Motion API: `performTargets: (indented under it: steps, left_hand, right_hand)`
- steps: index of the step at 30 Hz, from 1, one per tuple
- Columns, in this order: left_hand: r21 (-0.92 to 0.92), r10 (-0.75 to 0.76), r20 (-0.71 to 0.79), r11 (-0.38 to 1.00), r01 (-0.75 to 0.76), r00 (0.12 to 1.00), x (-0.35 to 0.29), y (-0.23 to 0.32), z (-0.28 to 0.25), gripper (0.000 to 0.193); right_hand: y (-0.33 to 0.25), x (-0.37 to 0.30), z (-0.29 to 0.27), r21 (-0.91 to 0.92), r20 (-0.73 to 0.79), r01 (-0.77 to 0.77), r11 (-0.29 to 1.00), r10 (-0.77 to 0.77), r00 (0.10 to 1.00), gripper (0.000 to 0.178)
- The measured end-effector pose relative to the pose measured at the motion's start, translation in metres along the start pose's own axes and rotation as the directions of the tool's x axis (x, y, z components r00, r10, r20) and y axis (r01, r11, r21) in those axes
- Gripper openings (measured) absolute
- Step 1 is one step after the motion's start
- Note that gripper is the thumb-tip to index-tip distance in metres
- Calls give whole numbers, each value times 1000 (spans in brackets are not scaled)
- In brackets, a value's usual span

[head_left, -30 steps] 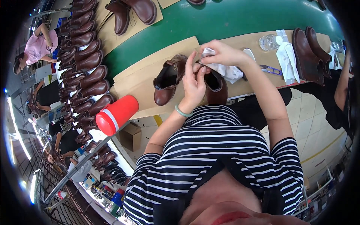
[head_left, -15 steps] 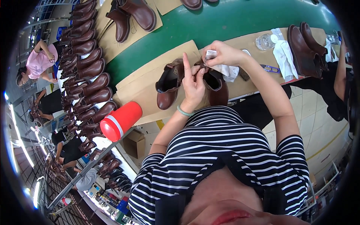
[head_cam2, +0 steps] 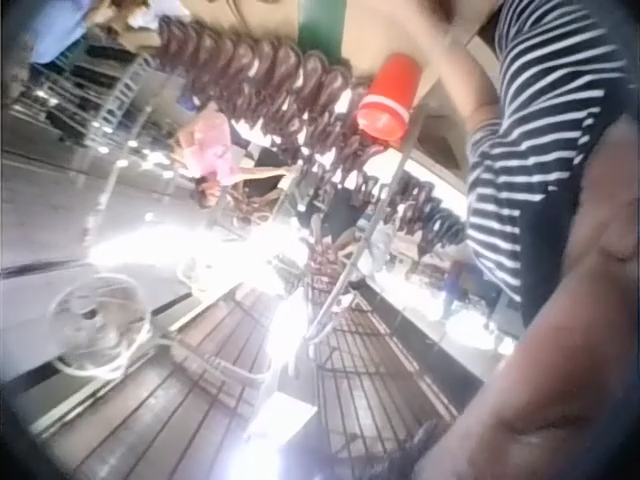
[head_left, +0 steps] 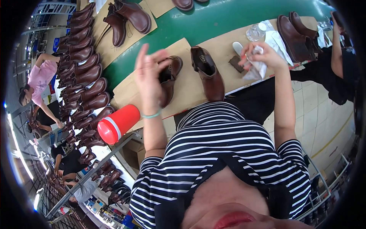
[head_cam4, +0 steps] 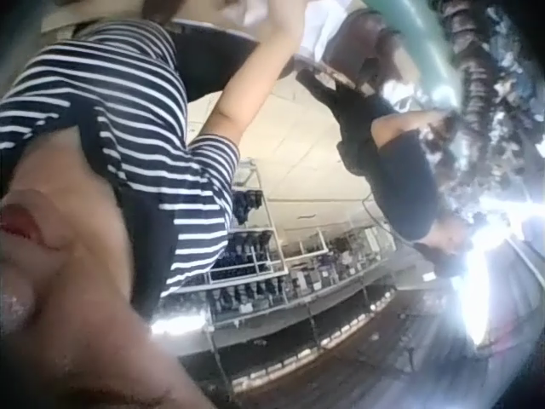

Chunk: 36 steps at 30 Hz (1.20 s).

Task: Inspecting brown leather boots for defects and cleaning them with a cloth on a factory assembly line.

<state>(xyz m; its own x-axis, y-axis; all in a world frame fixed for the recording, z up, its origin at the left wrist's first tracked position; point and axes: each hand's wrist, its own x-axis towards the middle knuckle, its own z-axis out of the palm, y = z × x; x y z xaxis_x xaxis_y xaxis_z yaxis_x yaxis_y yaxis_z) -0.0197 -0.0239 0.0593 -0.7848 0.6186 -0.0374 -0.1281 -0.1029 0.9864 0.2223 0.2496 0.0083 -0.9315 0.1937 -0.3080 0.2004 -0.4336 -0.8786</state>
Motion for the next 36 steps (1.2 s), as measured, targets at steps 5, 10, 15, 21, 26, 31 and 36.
performTargets:
  steps: [5, 10, 15, 21, 26, 31, 36]
  left_hand:
    - [270, -129, -154, 948, 167, 980, 18, -25, -161, 56]
    - [517, -602, -187, 612, 599, 776, -44, -118, -214, 66]
    - [288, -546, -279, 737, 611, 790, -81, -141, -173, 68]
    - [-114, -692, 110, 704, 701, 713, -113, -121, -124, 78]
    - [-416, -625, 311, 588, 694, 716, -136, -135, -91, 74]
    - [-481, -573, 312, 592, 646, 758, -140, -141, -81, 71]
    - [-514, -583, 267, 587, 625, 767, -136, -123, -78, 67]
  right_hand:
    - [95, -44, 16, 257, -117, 56, 965, -27, 993, 16]
    - [158, -57, 51, 172, -238, -388, 906, 420, 876, 26]
    - [150, -43, 67, -42, -192, -449, 893, 434, 880, 51]
    - [158, -36, 83, 158, -160, -443, 882, 466, 870, 61]
    - [156, -31, 106, 158, -143, -412, 897, 434, 890, 53]
    - [150, -33, 107, 235, -77, -412, 880, 440, 895, 42]
    - [125, -39, 116, 244, -62, -311, 918, 335, 940, 34]
